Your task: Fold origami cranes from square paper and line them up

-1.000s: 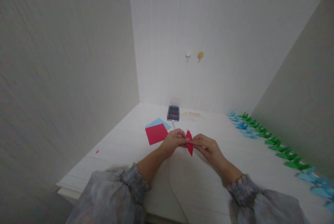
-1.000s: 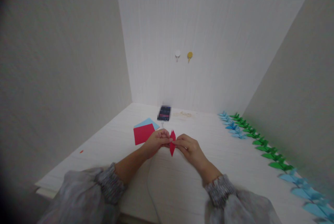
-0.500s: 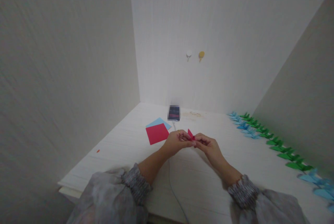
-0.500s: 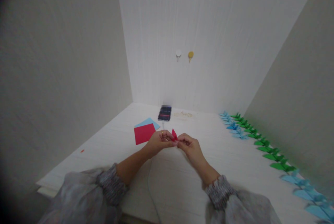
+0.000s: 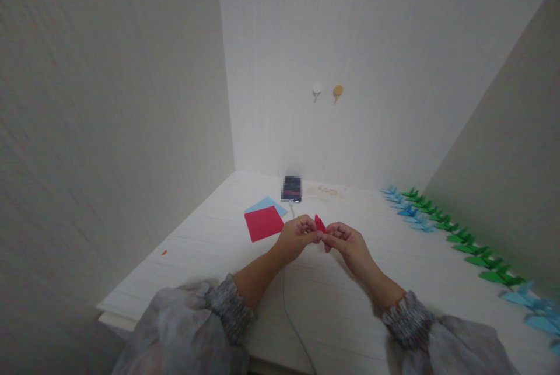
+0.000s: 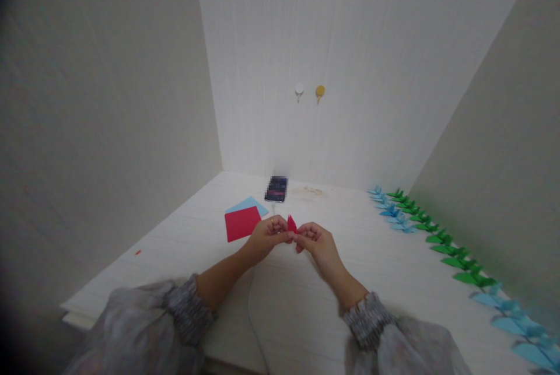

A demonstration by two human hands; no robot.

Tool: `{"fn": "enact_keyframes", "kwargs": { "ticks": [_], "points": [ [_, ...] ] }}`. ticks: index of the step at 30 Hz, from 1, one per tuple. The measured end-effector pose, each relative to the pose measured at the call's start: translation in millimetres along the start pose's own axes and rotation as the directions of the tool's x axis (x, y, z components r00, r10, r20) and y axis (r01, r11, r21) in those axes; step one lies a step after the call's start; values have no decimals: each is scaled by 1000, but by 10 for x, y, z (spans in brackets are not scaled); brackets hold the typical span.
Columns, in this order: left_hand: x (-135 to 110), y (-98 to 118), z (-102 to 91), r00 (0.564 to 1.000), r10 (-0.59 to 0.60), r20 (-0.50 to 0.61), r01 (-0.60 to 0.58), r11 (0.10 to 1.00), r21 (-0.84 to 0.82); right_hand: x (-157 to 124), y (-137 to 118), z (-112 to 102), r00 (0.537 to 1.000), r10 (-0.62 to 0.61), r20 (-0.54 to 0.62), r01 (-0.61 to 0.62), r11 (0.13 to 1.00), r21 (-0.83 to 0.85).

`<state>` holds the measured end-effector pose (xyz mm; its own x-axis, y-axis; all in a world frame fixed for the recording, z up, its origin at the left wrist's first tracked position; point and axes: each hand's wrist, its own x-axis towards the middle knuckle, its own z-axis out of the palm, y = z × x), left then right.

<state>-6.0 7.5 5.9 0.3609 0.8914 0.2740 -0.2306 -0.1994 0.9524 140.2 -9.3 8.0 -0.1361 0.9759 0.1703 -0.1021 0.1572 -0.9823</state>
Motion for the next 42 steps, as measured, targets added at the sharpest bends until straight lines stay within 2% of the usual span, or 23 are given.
{"fn": "enact_keyframes", "kwargs": {
  "ticks": [7,14,20,24,35,42],
  "points": [
    [26,-87,-2,999,21,-48,-19,999,42,39,61,-37,1000,-4,-15,4,1000,-18],
    [10,-82,5,996,-1,-91,13,992,122,26,37,52,1000,26,9,-25,999,-44],
    [29,-99,-25,991,59,-123,-43,991,130,6,55,68,995,74,68,-71,997,-41],
    [19,-71,-22,987,102,-127,-83,986,144,-1,27,77,997,60,44,-57,995,-80],
    [-7,5,52,982,20,-188,-35,996,-79,-31,12,139,999,16,36,-12,994,-105],
    [-13,54,74,977,12,-211,-36,993,-110,-36,18,160,998,30,54,-25,996,-80]
  ]
}}
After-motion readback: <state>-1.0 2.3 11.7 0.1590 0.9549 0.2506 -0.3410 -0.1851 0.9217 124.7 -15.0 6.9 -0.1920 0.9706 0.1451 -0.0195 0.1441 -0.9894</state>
